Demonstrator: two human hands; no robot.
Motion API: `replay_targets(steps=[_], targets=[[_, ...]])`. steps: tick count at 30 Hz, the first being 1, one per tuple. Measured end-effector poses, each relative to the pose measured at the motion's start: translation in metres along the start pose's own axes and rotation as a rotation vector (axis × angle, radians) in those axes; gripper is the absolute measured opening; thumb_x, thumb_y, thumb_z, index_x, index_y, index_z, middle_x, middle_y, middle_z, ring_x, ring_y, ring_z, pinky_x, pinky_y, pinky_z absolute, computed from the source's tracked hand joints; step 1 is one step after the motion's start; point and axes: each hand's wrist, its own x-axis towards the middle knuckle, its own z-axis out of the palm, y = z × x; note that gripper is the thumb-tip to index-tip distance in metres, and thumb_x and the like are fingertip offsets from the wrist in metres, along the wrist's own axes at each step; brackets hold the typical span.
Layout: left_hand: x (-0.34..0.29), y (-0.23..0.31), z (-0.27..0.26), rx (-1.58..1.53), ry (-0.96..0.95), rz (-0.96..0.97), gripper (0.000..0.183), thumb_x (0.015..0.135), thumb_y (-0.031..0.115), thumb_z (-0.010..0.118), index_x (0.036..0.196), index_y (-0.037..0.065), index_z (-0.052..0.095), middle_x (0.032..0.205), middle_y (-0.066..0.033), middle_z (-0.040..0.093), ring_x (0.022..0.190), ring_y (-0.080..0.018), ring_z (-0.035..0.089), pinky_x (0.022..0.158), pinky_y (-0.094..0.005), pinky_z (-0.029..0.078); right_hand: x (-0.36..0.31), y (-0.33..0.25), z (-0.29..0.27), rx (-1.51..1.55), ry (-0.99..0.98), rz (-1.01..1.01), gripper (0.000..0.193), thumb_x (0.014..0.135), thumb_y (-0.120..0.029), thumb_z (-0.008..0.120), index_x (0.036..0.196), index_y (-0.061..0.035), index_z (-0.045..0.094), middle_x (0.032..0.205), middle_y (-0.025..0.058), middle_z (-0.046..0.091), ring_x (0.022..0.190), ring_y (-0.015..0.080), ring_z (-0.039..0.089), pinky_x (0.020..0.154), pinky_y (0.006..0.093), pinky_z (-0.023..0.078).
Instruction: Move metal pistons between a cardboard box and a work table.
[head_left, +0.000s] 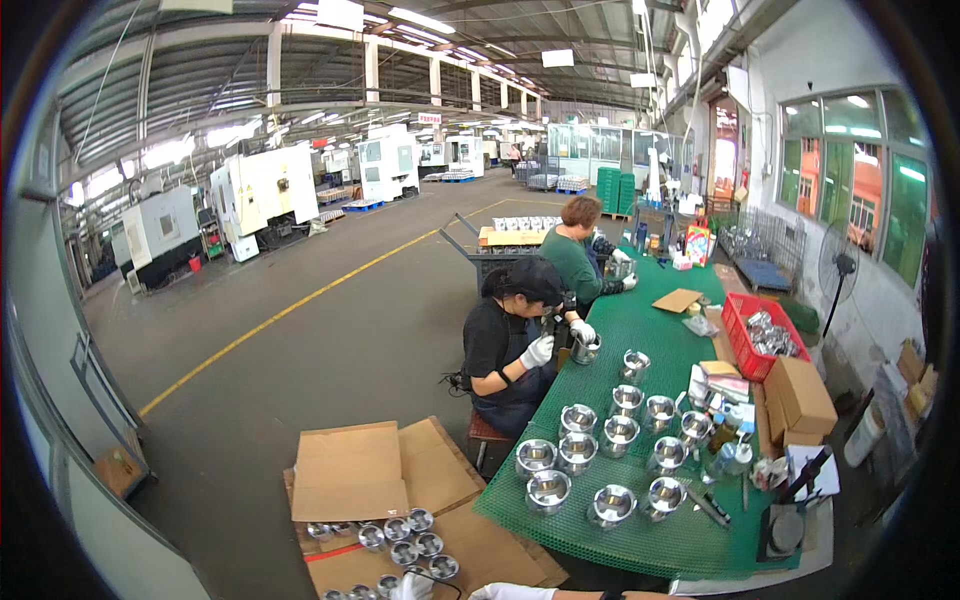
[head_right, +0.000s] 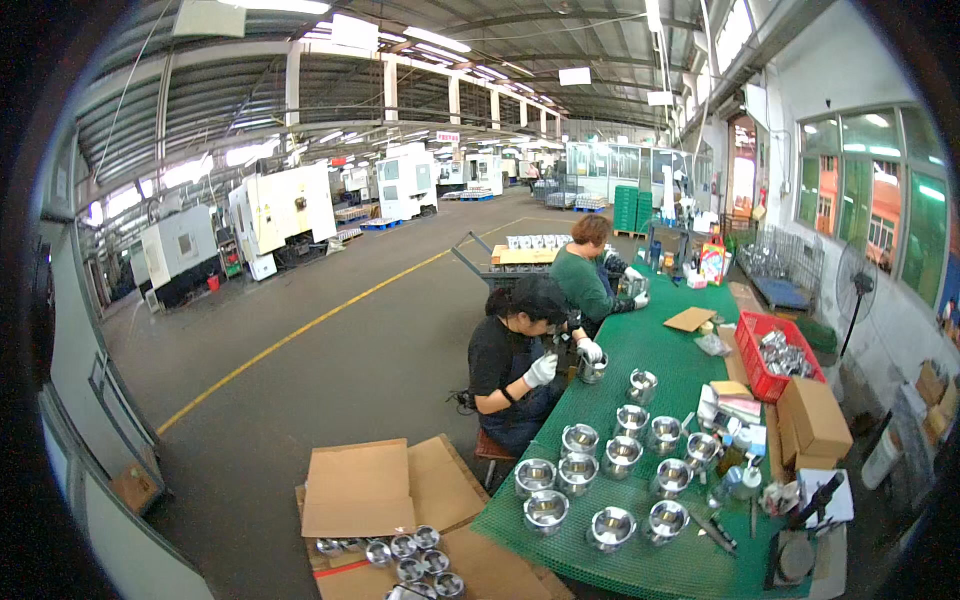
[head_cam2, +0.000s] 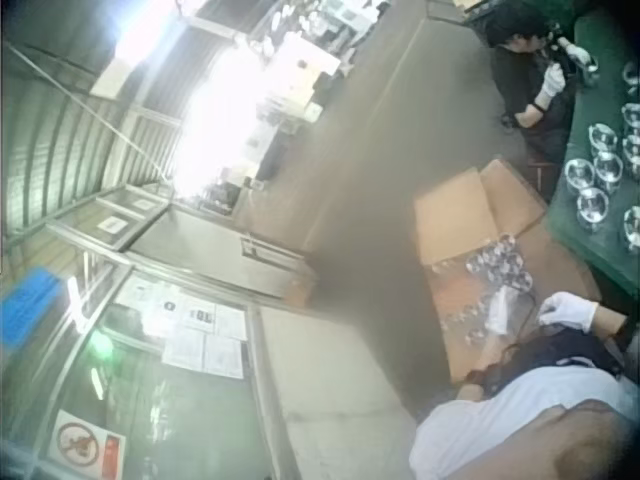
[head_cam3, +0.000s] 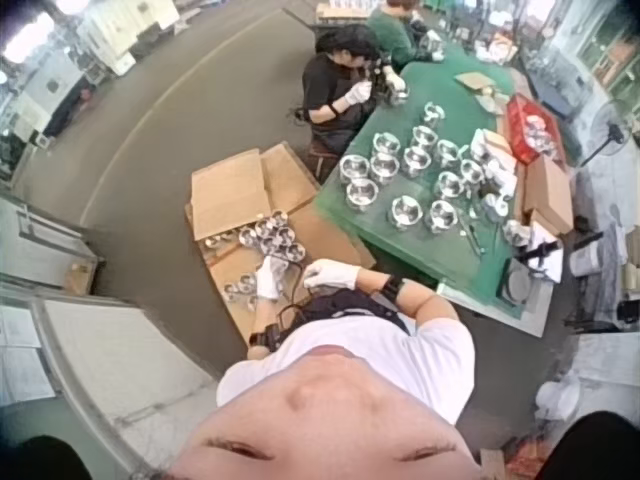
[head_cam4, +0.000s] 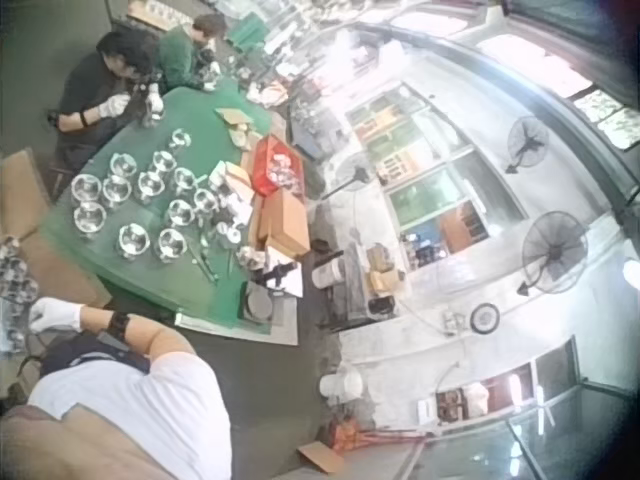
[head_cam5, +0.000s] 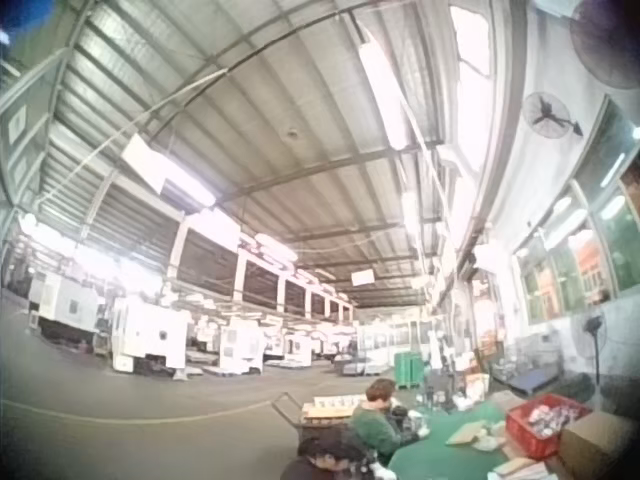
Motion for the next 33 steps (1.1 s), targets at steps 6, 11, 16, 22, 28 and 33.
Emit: replay_targets(steps=[6, 11, 16, 22, 28, 33], targets=[[-0.056, 0.02, 0.032, -0.198, 0.328, -0.313, 0.035, 0.099, 0.025, 0.045, 0.119, -0.001, 0.058, 0.09, -0.0075, 0.066, 0.075, -0.0166, 0.06, 0.062, -0.0278, 0.048, -0.001, 0.023, -0.013, 0.176, -0.004, 0.093, 0.026, 0.089, -0.029, 0.061, 0.093, -0.0043, 0.068, 0.074, 0.0023, 0.063, 0.066, 0.0087, 0.055, 0.06, 0.0244, 0.044], [-0.03, -0.025, -0.039, 0.947, 0.294, 0.285, 0.032, 0.1, 0.024, 0.04, 0.115, 0.008, 0.063, 0.095, -0.0089, 0.069, 0.076, -0.0166, 0.064, 0.066, -0.0328, 0.05, 0.013, 0.004, -0.014, 0.298, -0.118, 0.263, 0.038, 0.092, -0.043, 0.055, 0.088, -0.0073, 0.066, 0.067, -0.0013, 0.061, 0.054, 0.0075, 0.052, 0.05, 0.0224, 0.041], [-0.081, 0.138, 0.119, 0.574, 0.313, -0.19, 0.039, 0.099, 0.03, 0.044, 0.11, -0.003, 0.062, 0.101, -0.0128, 0.069, 0.082, -0.0204, 0.066, 0.07, -0.0324, 0.051, 0.03, 0.053, -0.038, 0.15, -0.329, 0.232, 0.031, 0.087, -0.039, 0.065, 0.086, -0.0082, 0.066, 0.068, -0.0013, 0.06, 0.058, 0.0077, 0.052, 0.053, 0.0228, 0.042], [-0.123, -0.015, -0.084, 0.602, 0.496, 0.049, 0.034, 0.094, 0.028, 0.055, 0.108, -0.002, 0.064, 0.099, -0.0114, 0.069, 0.082, -0.0179, 0.064, 0.071, -0.0304, 0.05, 0.041, 0.105, -0.023, 0.07, -0.513, 0.386, 0.032, 0.086, -0.037, 0.066, 0.093, -0.0057, 0.067, 0.074, 0.0014, 0.062, 0.061, 0.0103, 0.055, 0.058, 0.0245, 0.046], [-0.175, 0.093, 0.014, 0.662, 0.639, -0.2, 0.038, 0.095, 0.031, 0.051, 0.104, -0.002, 0.066, 0.094, -0.0111, 0.07, 0.08, -0.0162, 0.065, 0.07, -0.0297, 0.051, 0.062, 0.105, 0.004, -0.362, -0.707, 0.195, 0.034, 0.088, -0.037, 0.062, 0.097, -0.0045, 0.067, 0.076, 0.0068, 0.065, 0.064, 0.0152, 0.06, 0.059, 0.0303, 0.05], [-0.197, 0.108, -0.046, 0.394, 0.714, -0.174, 0.039, 0.094, 0.034, 0.055, 0.102, -0.002, 0.067, 0.093, -0.0103, 0.07, 0.081, -0.0133, 0.064, 0.073, -0.0281, 0.05, 0.074, 0.098, 0.051, -0.714, -0.897, 0.11, 0.039, 0.086, -0.04, 0.058, 0.107, -0.007, 0.065, 0.095, 0.0133, 0.067, 0.084, 0.0268, 0.063, 0.076, 0.037, 0.05]])
